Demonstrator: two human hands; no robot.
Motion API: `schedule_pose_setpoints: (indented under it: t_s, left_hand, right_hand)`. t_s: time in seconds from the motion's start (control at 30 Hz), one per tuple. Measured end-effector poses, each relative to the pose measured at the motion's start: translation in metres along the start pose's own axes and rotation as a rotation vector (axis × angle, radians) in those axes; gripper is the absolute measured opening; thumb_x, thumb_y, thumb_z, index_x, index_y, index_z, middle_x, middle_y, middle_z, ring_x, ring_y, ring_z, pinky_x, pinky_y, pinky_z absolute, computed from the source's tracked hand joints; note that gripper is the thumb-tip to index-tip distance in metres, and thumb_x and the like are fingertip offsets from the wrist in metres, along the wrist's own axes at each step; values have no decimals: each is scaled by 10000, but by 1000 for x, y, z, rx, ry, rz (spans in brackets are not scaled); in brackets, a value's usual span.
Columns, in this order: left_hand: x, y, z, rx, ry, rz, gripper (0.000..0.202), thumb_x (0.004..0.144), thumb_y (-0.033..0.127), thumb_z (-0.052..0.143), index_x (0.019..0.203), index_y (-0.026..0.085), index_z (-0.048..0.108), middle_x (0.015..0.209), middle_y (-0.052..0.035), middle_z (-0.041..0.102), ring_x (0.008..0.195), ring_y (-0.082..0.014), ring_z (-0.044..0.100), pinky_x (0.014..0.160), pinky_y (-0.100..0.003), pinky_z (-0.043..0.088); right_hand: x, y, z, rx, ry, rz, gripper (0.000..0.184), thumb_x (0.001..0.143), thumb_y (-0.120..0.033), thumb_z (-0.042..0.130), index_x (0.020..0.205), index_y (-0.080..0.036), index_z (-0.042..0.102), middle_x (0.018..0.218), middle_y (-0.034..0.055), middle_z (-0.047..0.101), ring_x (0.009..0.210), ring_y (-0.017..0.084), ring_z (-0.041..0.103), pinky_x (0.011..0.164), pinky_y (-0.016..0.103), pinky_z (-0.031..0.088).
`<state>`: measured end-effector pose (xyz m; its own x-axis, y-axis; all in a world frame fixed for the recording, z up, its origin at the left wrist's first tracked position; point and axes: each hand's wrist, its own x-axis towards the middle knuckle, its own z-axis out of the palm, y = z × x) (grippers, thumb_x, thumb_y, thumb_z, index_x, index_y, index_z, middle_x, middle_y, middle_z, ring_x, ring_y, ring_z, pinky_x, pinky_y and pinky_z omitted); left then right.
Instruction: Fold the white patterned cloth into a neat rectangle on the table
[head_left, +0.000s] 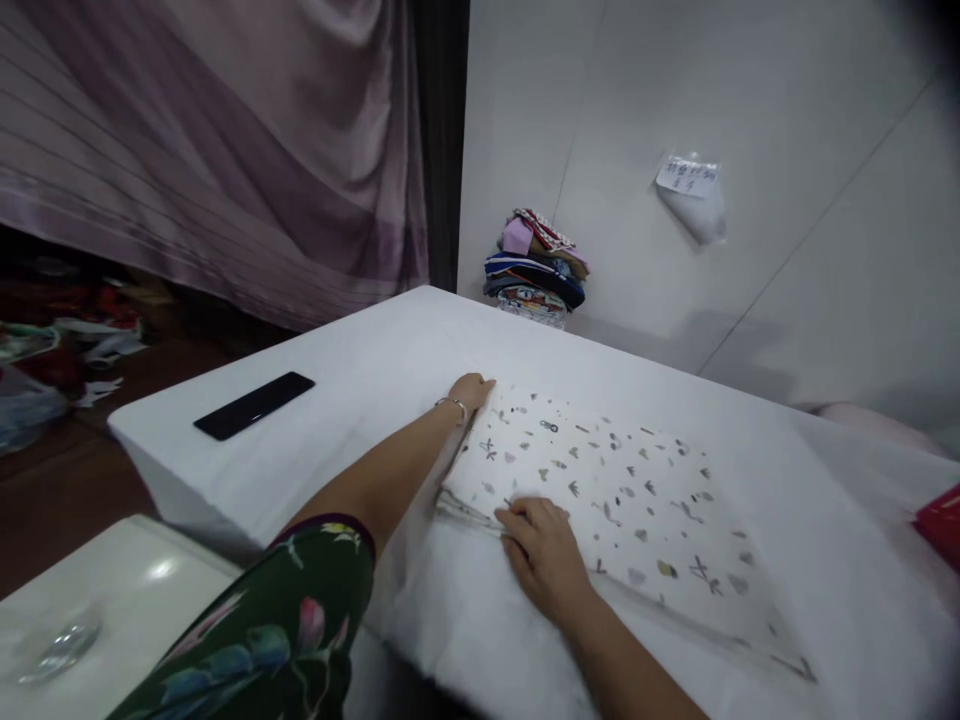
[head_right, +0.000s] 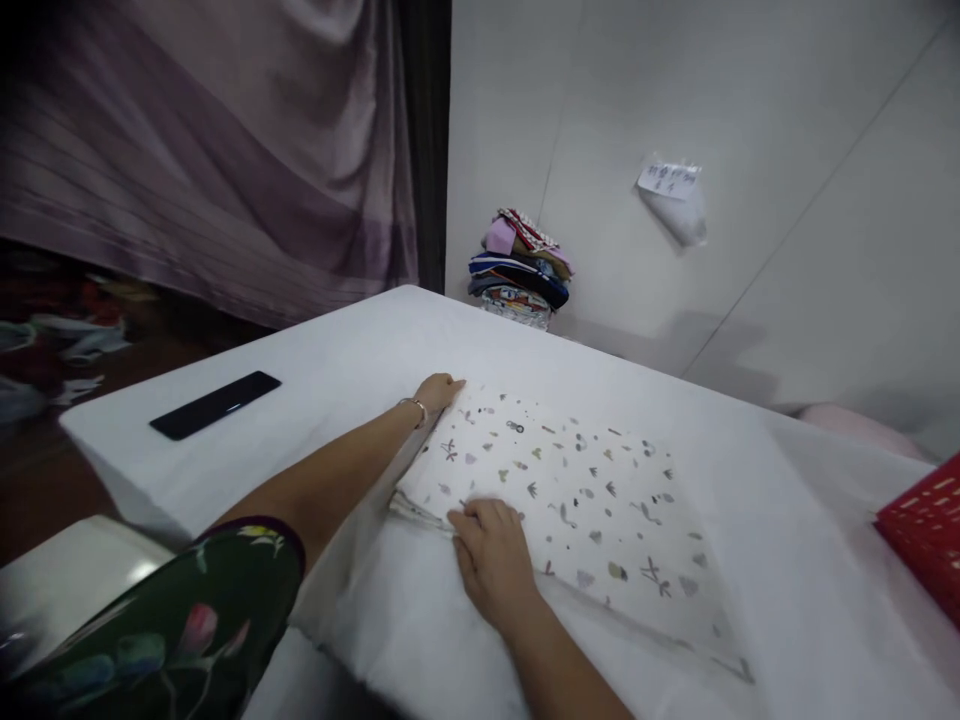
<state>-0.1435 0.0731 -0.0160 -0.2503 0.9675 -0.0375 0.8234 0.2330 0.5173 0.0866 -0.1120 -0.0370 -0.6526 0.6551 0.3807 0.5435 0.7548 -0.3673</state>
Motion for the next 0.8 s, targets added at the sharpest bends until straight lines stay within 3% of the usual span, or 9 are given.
schedule_pose_setpoints:
  t_s: [0.1, 0.27, 0.43, 0.63, 0.8]
  left_hand:
    - [-21, -11, -11, -58, -44, 42, 349, 814, 449, 458, 766, 156, 639, 785, -74, 665, 760, -191, 594, 662, -262, 396]
    - [-80, -34, -20, -194, -117, 78, 356, 774, 483, 477, 724, 160, 617, 616, -13, 597, 583, -136, 522, 549, -238, 365]
    - [-127, -43, -20, -286, -132, 76, 343, 740, 491, 498, 680, 166, 589, 588, 3, 566, 548, -125, 485, 521, -237, 335]
    - [-153, -37, -19, -127, -61, 90, 306, 733, 469, 519, 669, 176, 579, 654, -15, 605, 616, -147, 515, 546, -245, 318]
    - [-158, -38, -22, -84, -90, 55, 289, 777, 401, 464, 668, 172, 604, 696, -41, 645, 652, -162, 549, 571, -252, 326]
  right_hand:
    - [0, 2, 1, -13, -1, -16, 288, 842, -169, 478, 1106, -239, 570, 1000, 70, 552, 910, 207, 472, 753, 348, 356]
    - [-1, 4, 2, -18, -9, -10, 300, 844, -192, 489, 1126, -257, 571, 1021, 68, 553, 925, 213, 473, 747, 349, 355]
    - [-2, 4, 1, -32, -10, -11, 278, 852, -199, 484, 1108, -242, 581, 1011, 72, 562, 928, 215, 476, 750, 353, 363]
    - [-4, 5, 0, -66, -1, -52, 333, 866, -219, 464, 1189, -243, 543, 1025, 79, 569, 938, 218, 489, 761, 356, 391]
    - [-4, 5, -2, -62, -10, -59, 305, 873, -228, 463, 1161, -235, 566, 1025, 80, 583, 930, 215, 504, 771, 359, 408]
